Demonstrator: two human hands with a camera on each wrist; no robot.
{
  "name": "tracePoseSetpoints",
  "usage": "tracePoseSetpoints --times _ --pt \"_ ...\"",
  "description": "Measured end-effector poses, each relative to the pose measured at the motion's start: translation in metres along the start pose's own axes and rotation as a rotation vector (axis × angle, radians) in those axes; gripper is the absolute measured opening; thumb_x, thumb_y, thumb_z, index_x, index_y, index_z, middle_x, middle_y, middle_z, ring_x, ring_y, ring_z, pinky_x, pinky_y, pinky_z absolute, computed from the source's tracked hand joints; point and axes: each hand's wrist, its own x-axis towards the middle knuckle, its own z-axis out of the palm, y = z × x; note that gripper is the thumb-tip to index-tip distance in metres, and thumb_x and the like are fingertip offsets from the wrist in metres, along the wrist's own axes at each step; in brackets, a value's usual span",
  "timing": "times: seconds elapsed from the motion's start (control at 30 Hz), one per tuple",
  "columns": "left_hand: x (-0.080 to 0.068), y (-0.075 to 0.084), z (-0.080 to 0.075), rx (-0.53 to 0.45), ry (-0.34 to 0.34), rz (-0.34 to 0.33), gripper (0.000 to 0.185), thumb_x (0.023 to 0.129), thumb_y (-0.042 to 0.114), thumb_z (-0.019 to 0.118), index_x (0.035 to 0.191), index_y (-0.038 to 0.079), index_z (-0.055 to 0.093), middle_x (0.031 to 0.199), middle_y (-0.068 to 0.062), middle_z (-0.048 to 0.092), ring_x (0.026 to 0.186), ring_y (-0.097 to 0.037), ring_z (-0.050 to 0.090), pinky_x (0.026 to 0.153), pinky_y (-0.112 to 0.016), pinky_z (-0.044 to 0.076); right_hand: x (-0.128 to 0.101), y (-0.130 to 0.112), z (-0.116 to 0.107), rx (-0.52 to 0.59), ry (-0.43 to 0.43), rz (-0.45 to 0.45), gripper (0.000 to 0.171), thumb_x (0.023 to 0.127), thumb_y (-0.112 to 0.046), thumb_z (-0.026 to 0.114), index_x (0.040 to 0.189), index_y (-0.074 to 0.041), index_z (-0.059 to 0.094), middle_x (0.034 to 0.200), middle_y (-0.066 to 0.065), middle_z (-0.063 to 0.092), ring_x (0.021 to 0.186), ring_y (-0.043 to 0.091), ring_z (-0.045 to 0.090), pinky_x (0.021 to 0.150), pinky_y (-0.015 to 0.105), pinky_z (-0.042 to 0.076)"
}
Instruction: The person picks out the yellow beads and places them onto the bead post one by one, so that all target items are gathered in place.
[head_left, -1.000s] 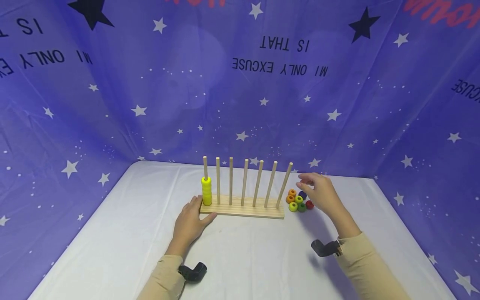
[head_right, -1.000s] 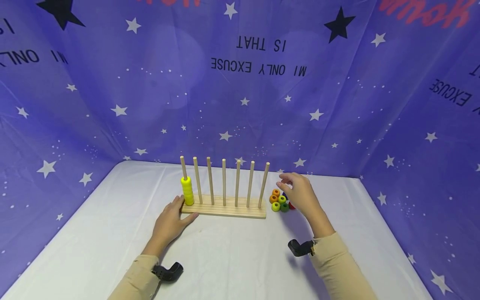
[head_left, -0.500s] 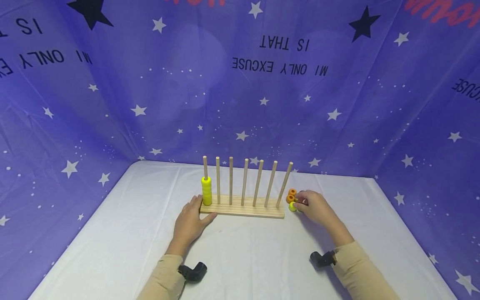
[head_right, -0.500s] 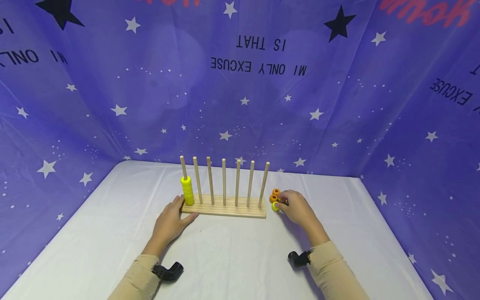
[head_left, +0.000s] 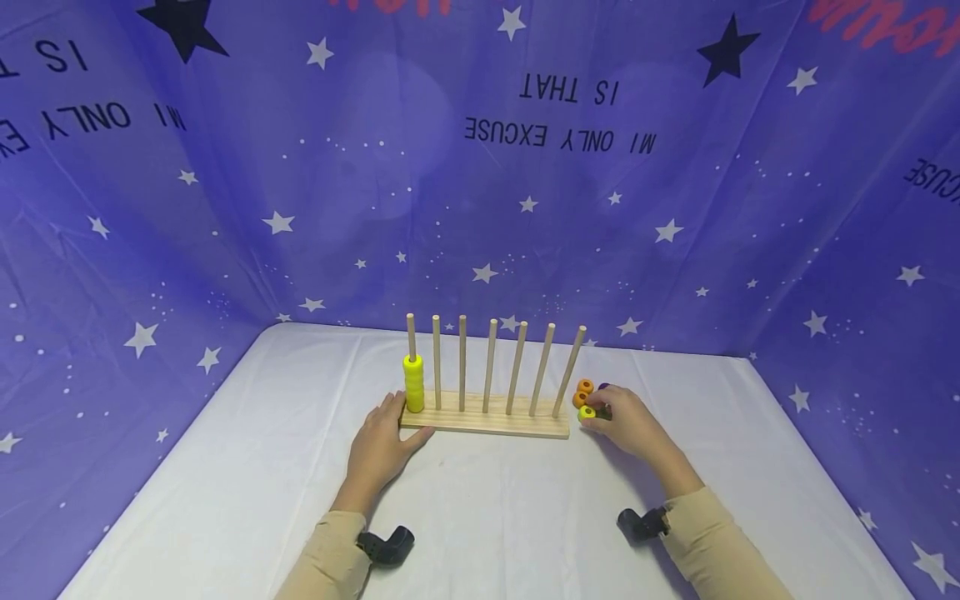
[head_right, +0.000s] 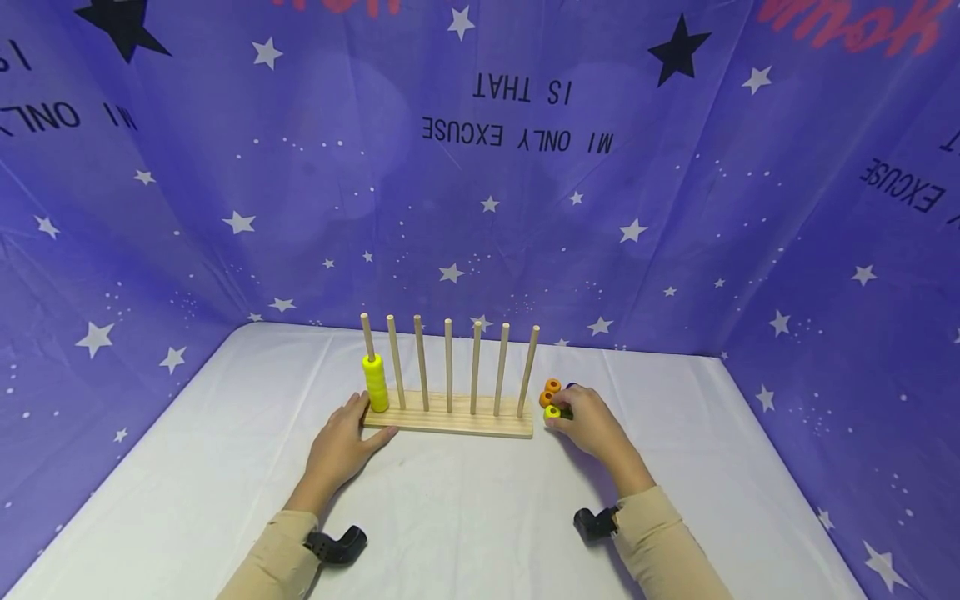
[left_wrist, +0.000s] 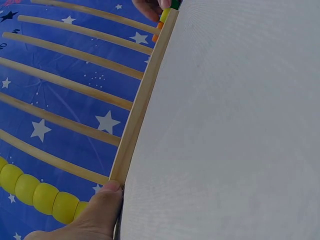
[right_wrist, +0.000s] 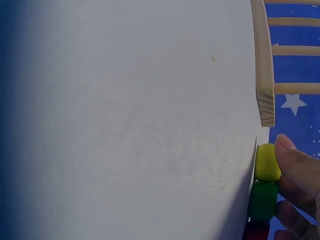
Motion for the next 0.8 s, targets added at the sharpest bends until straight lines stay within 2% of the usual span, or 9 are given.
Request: tracePoseSetpoints --times 0.27,0.5,0.8 --pt "0.0 0.0004 -0.0004 -0.006 0.003 0.003 0.088 0.08 0.062 0.063 0.145 0.008 0.036 0.148 -0.017 0.039 0.135 -0.04 0.038 0.109 -0.057 0.034 0.0004 -0.003 0.0014 -0.024 -0.003 0.01 0.027 0.077 -0.028 0.078 0.098 -0.012 0.071 0.089 -0.002 0.067 0.089 0.018 0.058 0.084 0.04 0.049" --pt "-0.0001 0.0006 -0.0011 0.002 0.015 0.015 0.087 0.08 0.061 0.063 0.144 0.008 0.038 0.147 -0.017 0.041 0.135 -0.039 0.039 0.108 -0.056 0.036 -0.003 -0.0038 0.0005 -0.033 -0.007 0.006 0.029 0.075 -0.03 0.079 0.097 -0.013 0.069 0.088 -0.002 0.067 0.089 0.02 0.052 0.08 0.038 0.046" --pt "-0.0012 0.0019 -0.0021 -0.01 0.013 0.008 0.086 0.08 0.06 0.064 0.144 0.007 0.038 0.147 -0.018 0.04 0.135 -0.04 0.039 0.108 -0.057 0.035 -0.0043 -0.0069 0.001 -0.067 -0.047 0.046 0.039 0.074 -0.035 0.08 0.104 -0.013 0.07 0.093 -0.001 0.066 0.092 0.02 0.051 0.083 0.041 0.048"
